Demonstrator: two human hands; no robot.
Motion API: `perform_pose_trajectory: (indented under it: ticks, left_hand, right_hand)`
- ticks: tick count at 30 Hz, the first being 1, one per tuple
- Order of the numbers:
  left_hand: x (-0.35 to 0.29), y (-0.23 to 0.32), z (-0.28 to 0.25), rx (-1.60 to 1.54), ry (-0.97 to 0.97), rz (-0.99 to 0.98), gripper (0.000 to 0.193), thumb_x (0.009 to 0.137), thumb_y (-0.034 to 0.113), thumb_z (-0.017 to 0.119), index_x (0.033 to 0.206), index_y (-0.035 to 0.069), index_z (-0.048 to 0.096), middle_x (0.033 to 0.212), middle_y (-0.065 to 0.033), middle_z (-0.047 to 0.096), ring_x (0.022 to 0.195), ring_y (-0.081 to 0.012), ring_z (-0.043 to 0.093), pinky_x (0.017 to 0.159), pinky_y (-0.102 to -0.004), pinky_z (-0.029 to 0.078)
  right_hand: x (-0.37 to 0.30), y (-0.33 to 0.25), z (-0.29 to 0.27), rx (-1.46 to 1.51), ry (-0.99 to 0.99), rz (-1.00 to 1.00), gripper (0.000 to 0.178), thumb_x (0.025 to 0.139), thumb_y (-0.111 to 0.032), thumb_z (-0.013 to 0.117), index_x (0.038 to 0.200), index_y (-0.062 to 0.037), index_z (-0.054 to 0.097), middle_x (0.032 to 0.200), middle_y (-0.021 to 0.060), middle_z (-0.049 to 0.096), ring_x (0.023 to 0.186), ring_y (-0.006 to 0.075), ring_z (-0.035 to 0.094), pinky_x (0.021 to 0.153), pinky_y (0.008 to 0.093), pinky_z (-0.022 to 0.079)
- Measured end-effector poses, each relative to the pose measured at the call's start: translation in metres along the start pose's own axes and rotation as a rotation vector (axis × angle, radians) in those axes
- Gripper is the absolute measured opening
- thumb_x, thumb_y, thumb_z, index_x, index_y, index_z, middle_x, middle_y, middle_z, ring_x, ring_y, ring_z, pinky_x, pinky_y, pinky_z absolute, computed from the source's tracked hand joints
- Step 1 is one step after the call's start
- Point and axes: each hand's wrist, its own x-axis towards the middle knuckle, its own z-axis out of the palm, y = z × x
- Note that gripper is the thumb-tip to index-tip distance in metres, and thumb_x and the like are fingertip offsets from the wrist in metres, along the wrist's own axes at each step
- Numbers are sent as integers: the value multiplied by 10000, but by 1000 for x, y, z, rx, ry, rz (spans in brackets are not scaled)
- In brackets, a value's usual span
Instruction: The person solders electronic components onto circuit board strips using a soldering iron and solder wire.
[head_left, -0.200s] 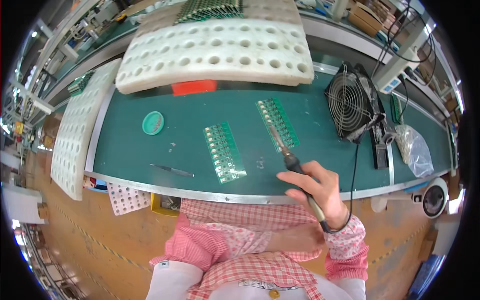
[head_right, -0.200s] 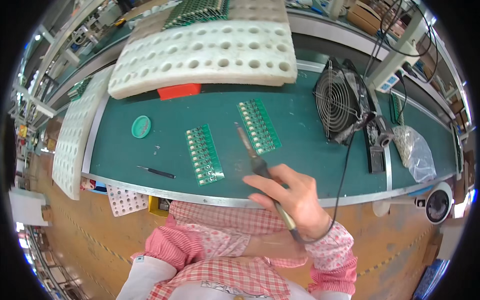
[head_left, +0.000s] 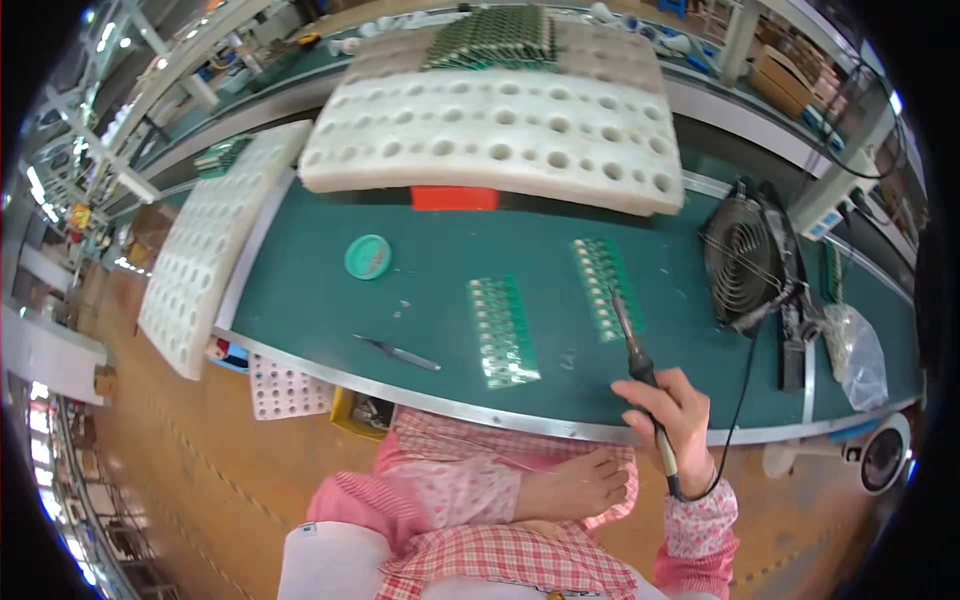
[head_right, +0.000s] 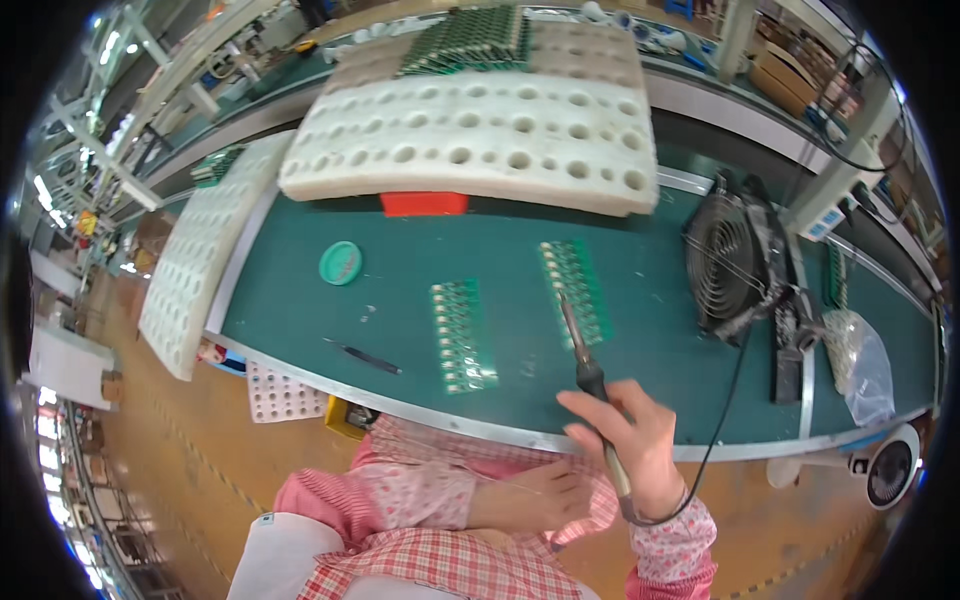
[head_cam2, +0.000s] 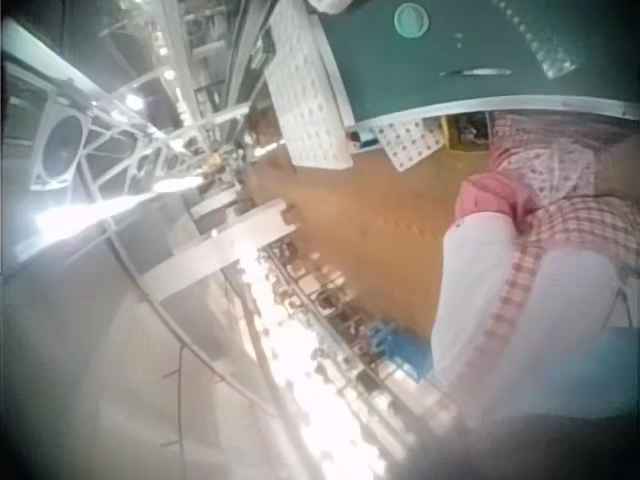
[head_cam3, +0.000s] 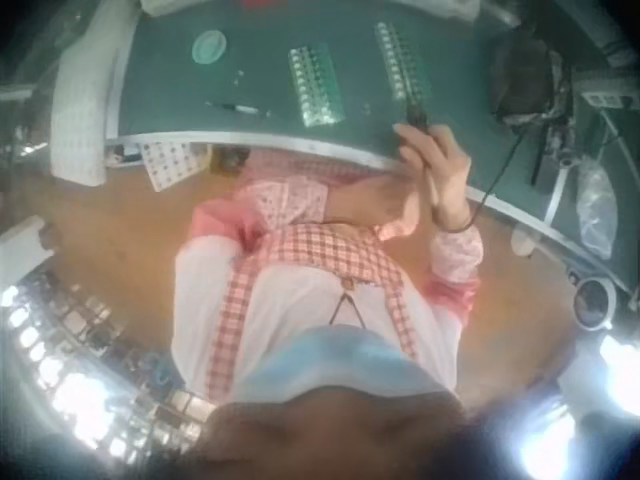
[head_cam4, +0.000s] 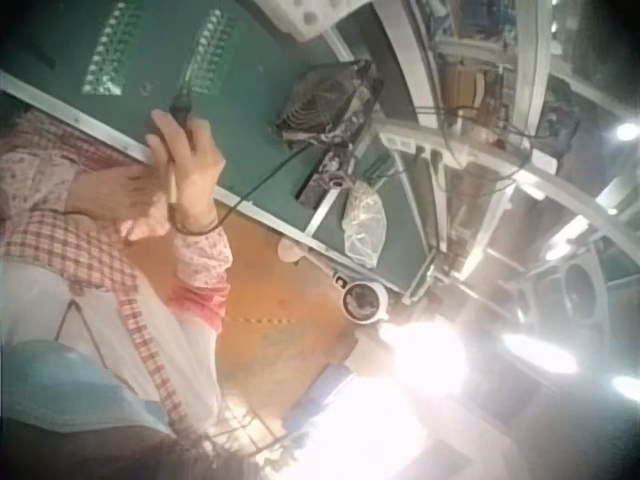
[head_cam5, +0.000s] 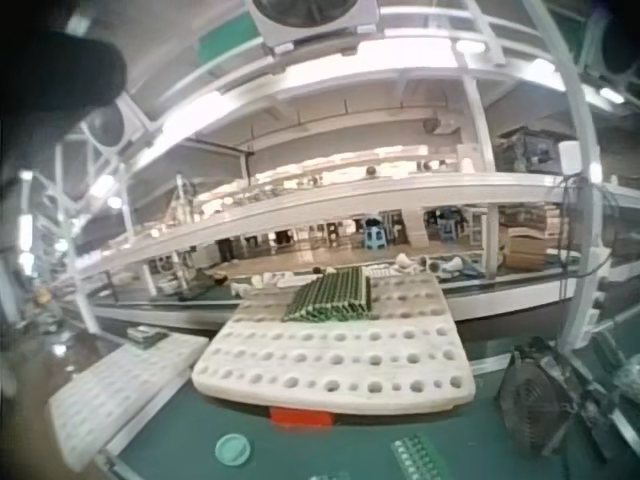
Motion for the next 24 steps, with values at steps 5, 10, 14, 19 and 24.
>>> perform_pose_trajectory:
  ticks: [5, 10, 14, 19, 24]
  left_hand:
    - [-44, -24, -122, 151, -44, -364, 146, 806, 209, 654, 895, 101, 616, 845, -19, 554, 794, -179, 576, 809, -342, 400]
    - [-78, -39, -156, 270, 3, -474, 151, 835, 223, 696, 840, 106, 600, 750, -5, 518, 719, -171, 552, 788, -358, 389]
    - [-131, -49, -180, 326, -26, -616, 166, 838, 216, 711, 870, 102, 595, 776, -11, 551, 721, -182, 559, 793, -374, 391]
    - [-156, -87, -191, 413, -16, -751, 218, 843, 127, 673, 1041, 43, 634, 931, -65, 596, 766, -204, 580, 784, -367, 422]
    - [-163, -96, -197, 303, -219, -799, 366, 818, 64, 696, 1175, 12, 635, 1020, -89, 603, 781, -216, 592, 710, -333, 456]
  right_hand:
    - [-9, -14, 42, 23, -46, -48, 301, 716, -173, 847, 1002, -143, 760, 833, 79, 560, 605, 226, 585, 509, 337, 475]
    - [5, -26, 82, 12, -104, -109, 231, 709, -157, 859, 903, -154, 734, 809, 68, 526, 601, 215, 587, 493, 327, 460]
    - [20, -20, 104, 90, -42, 30, 233, 725, -57, 838, 909, -112, 706, 831, 80, 534, 627, 241, 600, 530, 360, 485]
    - [61, -27, 129, -117, 68, 135, 413, 767, -53, 817, 1148, -97, 664, 987, 142, 582, 810, 308, 638, 670, 387, 528]
    - [69, -41, 152, -206, -36, 104, 597, 742, -106, 827, 1301, -120, 618, 1140, 192, 571, 1001, 380, 612, 846, 458, 516]
